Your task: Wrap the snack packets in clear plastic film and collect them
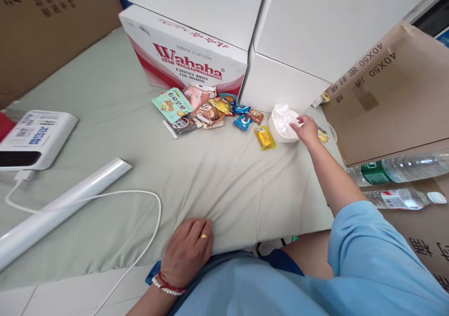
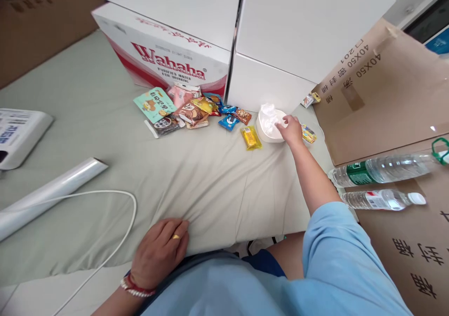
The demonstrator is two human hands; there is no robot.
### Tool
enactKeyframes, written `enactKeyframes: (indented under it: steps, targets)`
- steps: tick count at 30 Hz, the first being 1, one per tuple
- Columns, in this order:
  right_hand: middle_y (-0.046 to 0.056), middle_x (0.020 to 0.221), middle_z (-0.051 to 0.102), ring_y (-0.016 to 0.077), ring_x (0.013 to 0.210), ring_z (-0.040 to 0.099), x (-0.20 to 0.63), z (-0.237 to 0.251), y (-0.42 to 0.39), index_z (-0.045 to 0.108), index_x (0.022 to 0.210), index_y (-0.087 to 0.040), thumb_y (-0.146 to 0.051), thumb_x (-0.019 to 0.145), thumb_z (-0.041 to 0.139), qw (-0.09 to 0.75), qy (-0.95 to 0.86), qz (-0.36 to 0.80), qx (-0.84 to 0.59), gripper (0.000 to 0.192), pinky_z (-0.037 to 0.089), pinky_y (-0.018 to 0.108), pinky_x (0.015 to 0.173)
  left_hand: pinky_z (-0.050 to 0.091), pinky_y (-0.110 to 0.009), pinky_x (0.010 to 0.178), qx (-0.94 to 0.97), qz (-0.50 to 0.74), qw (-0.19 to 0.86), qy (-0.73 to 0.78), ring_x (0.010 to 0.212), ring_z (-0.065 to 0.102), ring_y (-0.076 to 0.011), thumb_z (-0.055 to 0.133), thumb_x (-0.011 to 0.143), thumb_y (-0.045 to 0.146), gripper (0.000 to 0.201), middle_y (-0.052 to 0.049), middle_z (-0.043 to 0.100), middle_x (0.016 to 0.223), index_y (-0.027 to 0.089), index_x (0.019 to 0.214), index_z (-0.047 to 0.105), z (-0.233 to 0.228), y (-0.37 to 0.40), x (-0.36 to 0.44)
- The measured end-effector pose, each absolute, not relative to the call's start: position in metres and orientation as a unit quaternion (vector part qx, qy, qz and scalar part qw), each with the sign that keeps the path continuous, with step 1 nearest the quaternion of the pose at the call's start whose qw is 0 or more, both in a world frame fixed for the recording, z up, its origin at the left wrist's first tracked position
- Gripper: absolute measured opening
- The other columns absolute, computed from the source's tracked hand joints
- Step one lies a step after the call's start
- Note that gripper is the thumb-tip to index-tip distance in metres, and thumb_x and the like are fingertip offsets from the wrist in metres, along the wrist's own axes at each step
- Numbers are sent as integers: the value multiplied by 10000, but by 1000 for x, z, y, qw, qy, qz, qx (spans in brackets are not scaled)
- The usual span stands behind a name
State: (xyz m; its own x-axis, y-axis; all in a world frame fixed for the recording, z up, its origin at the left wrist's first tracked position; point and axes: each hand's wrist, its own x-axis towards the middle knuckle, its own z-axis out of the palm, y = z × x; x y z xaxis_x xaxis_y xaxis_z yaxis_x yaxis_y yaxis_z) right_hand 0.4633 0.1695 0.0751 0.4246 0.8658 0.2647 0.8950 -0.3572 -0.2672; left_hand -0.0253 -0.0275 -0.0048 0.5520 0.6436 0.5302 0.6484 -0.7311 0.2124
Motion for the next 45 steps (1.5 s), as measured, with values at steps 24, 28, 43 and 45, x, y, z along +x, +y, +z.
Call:
enactKeyframes:
  steps: [24,28,43,45]
  targets:
    - [114,1088,657,274,1092,558,367,107,203,670,971,-207,-348,962,521,365,-528,-105,-760,205,456,450,993,517,-364,763,-851,-333,-91,-395,850,607,-216,559,921,79,174,-59,680,891,184,1016,659,0,-29,-26]
    - [-20,776,569,136,639,510,302,91,122,601,927,-252,-558,869,678,579,-437,205,-657,320,461,272,613,511,-303,725,-767,-401,-297,-404,820,622,-174,497,978,114,181,-42,674,877,196,1011,655,21,-27,-19]
    - [-26,710,606,104,579,453,217,32,-24,693,819,-216,-420,647,928,605,-166,554,-547,355,369,220,494,388,-200,525,-409,-333,-781,-334,645,527,-68,862,631,344,588,-46,661,1073,184,1144,622,11,60,76]
    - [-17,722,606,114,581,450,216,31,-27,696,848,-220,-444,654,919,570,-177,582,-552,371,361,227,483,340,-205,515,-433,-316,-782,-318,609,488,-66,863,652,400,511,-22,668,966,174,1060,652,11,58,72]
